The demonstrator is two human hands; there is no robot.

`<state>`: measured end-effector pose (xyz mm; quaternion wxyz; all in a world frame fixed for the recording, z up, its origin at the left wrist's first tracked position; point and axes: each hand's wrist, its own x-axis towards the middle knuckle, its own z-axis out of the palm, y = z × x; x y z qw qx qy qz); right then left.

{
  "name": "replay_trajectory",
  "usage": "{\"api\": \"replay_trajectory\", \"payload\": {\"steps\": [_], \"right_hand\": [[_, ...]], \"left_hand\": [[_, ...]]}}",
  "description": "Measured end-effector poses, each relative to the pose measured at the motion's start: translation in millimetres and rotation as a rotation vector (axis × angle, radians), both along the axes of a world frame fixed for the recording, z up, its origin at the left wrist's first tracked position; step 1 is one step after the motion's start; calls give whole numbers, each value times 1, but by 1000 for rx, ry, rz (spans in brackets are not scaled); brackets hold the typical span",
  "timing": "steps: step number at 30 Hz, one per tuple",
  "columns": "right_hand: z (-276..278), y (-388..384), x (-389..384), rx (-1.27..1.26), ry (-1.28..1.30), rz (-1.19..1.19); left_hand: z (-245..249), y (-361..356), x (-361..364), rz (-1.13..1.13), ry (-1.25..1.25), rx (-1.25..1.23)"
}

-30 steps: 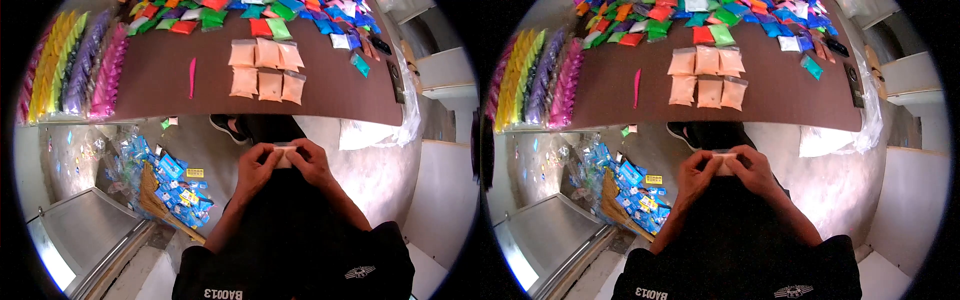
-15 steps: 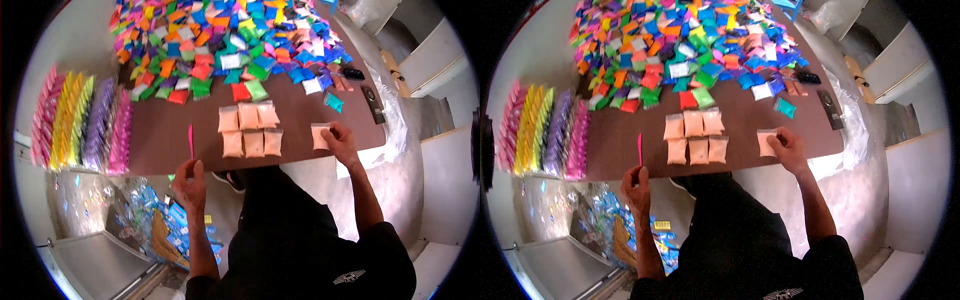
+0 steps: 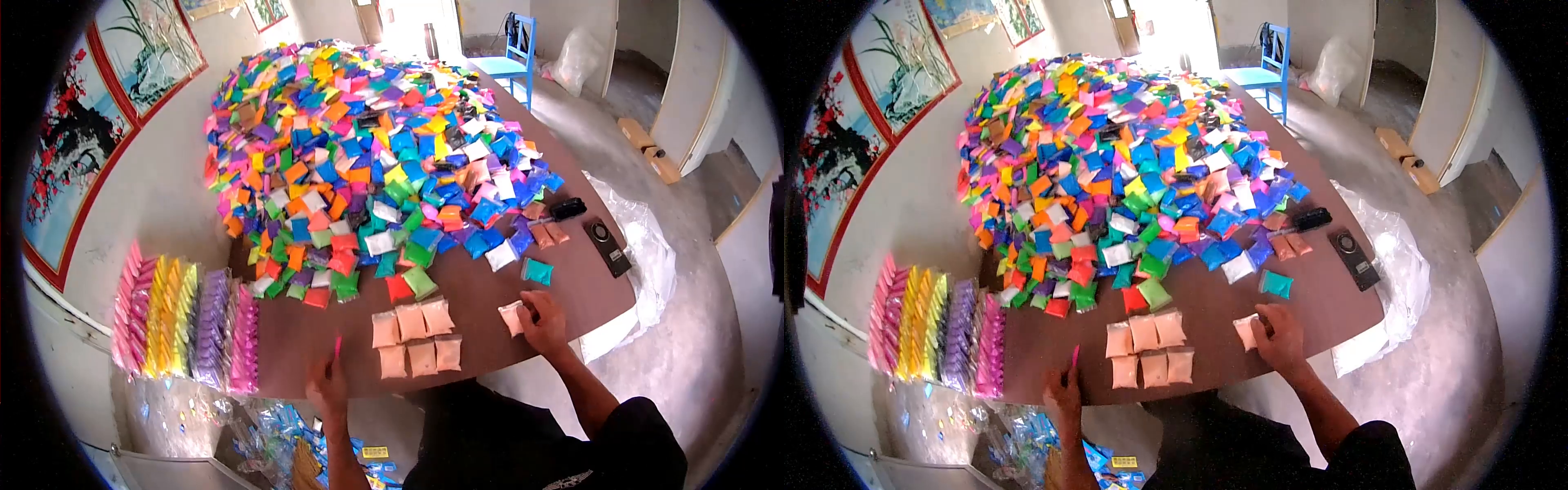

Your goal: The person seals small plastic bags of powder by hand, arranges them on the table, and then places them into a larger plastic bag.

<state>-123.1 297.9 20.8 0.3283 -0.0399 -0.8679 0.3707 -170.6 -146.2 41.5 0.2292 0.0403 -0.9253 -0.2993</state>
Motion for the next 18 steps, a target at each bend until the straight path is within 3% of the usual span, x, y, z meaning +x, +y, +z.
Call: {"api": "replay_trajectory", "payload": {"steps": [7,13,18], "right_hand": [[2,0,2,-112,-39,-10],[4,-1,9,-53,-10,0],[6,-1,15,136,-2,53]], "left_hand": [[-17,-5,-2,38,73,-193],[-23,-18,-5,-47,-6,-380],[-7,-24,-12,-143,-60,-443]]}}
